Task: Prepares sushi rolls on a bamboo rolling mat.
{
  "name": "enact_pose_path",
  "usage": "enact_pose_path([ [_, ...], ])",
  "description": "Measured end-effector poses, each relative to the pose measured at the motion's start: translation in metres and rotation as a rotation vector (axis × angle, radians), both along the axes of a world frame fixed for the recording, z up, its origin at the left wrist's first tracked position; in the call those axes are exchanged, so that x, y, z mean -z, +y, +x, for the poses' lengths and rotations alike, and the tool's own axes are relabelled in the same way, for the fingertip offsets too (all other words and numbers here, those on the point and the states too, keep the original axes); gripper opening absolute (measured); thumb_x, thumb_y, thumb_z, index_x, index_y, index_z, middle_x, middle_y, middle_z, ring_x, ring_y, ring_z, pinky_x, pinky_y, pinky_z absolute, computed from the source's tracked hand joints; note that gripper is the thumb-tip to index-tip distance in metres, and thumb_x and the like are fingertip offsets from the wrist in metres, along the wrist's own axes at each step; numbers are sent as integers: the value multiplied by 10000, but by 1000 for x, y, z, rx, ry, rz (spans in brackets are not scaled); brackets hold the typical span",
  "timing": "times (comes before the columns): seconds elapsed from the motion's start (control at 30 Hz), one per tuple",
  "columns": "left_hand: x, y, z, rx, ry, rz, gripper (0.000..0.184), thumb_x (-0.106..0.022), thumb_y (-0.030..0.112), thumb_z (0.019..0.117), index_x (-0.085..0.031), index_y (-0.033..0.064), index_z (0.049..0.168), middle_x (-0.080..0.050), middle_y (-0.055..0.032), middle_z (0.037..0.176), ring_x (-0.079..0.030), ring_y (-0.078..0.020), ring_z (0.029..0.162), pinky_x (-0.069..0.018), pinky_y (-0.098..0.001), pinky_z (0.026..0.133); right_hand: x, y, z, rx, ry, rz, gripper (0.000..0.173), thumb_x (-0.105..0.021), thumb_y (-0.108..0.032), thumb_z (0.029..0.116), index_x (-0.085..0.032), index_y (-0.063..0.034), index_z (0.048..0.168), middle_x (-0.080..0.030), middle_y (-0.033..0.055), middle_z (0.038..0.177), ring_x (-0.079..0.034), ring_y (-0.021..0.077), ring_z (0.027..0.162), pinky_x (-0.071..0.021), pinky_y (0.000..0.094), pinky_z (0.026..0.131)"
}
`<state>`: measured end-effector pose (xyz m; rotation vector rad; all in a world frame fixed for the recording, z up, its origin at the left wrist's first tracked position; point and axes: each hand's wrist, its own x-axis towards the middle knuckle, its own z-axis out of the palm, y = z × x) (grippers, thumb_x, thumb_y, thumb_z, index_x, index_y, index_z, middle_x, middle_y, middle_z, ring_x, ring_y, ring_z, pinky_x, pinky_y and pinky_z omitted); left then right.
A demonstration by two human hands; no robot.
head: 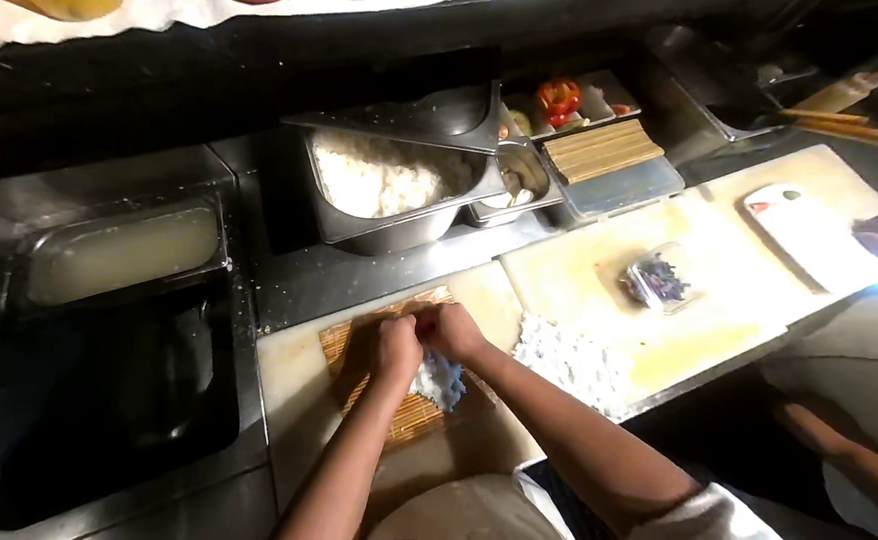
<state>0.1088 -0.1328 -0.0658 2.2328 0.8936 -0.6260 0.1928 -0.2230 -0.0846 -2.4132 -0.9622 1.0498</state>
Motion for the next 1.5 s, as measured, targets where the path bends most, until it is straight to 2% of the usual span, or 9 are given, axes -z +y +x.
enact_pose_path([
  [0.1, 1, -2, -36, -97, -58, -36, 379, -614, 182, 1012, -626, 46, 1366, -673, -184, 1275, -643, -319, 1206, -491, -484, 1065, 5, -35, 10, -20, -86, 113, 206, -660, -121, 969, -770, -101, 1142, -740, 141, 1109, -707, 308, 1046, -561, 532, 944],
  [0.2, 13, -16, -55, -105, 11, -72, 300, -597, 186, 1014, -663, 45, 1271, -677, -162, 1260, -643, -292, 1205, -497, -466, 1059, 19, -72, -8, -34, -146, -17, 390, -625, -226, 1001, -665, -120, 1375, -637, 158, 1335, -596, 325, 1262, -495, 479, 1074],
  [0.37, 17, -11, -59, -259, -308, 59, 273, -546, 124, 1037, -717, 68, 1243, -694, -132, 1264, -674, -259, 1164, -525, -425, 1038, -14, -87, -39, -83, -143, -153, 292, -580, -250, 1004, -742, -25, 1092, -706, 171, 1164, -680, 329, 1113, -544, 501, 965],
  [0.53, 21, -19, -76, -272, -104, -173, 323, -674, 244, 975, -697, 46, 1229, -704, -135, 1202, -663, -256, 1155, -500, -449, 1052, 8, -50, -17, -176, 7, 157, 246, -656, -152, 973, -734, -12, 1160, -713, 172, 1171, -692, 290, 1087, -538, 456, 1008],
  [0.8, 25, -25, -59, -369, -72, -76, 195, -645, 137, 973, -718, 40, 1125, -726, -133, 1107, -688, -254, 1084, -531, -438, 987, 16, -8, -20, -270, -27, -20, 191, -680, -219, 955, -767, -50, 963, -742, 149, 1022, -707, 336, 995, -548, 572, 894],
  [1.07, 10, -17, -60, -260, 19, -87, 258, -538, 157, 1040, -714, 51, 1196, -711, -163, 1186, -665, -299, 1166, -507, -480, 1035, -17, -41, -13, -126, 33, 33, 293, -548, -101, 1017, -735, -99, 1243, -735, 144, 1166, -702, 294, 1092, -539, 503, 1001],
  [1.17, 7, -26, -69, -174, -82, 67, 329, -509, 185, 1061, -667, 72, 1326, -664, -170, 1312, -641, -324, 1222, -504, -486, 1047, -15, -81, -18, -69, -132, 36, 321, -556, -224, 1036, -721, -84, 1273, -714, 115, 1262, -660, 268, 1211, -507, 449, 1067],
  [1.37, 60, -41, -105, 380, -516, 417, 527, -569, 195, 969, -549, 97, 1487, -415, -58, 1623, -256, -324, 1553, -151, -675, 1227, 25, -109, -72, -434, -336, 32, 800, -320, -586, 1066, -315, 14, 1596, -269, 189, 1683, -213, 357, 1577, -142, 614, 1268],
  [1.5, 39, -29, -97, 585, -207, 211, 621, -406, 349, 1045, -328, 114, 1614, -185, -11, 1718, -19, -236, 1598, 51, -631, 1244, 19, -89, -70, -501, -203, -80, 695, -356, -391, 1066, -286, 63, 1587, -200, 253, 1686, -159, 387, 1585, -68, 553, 1292],
])
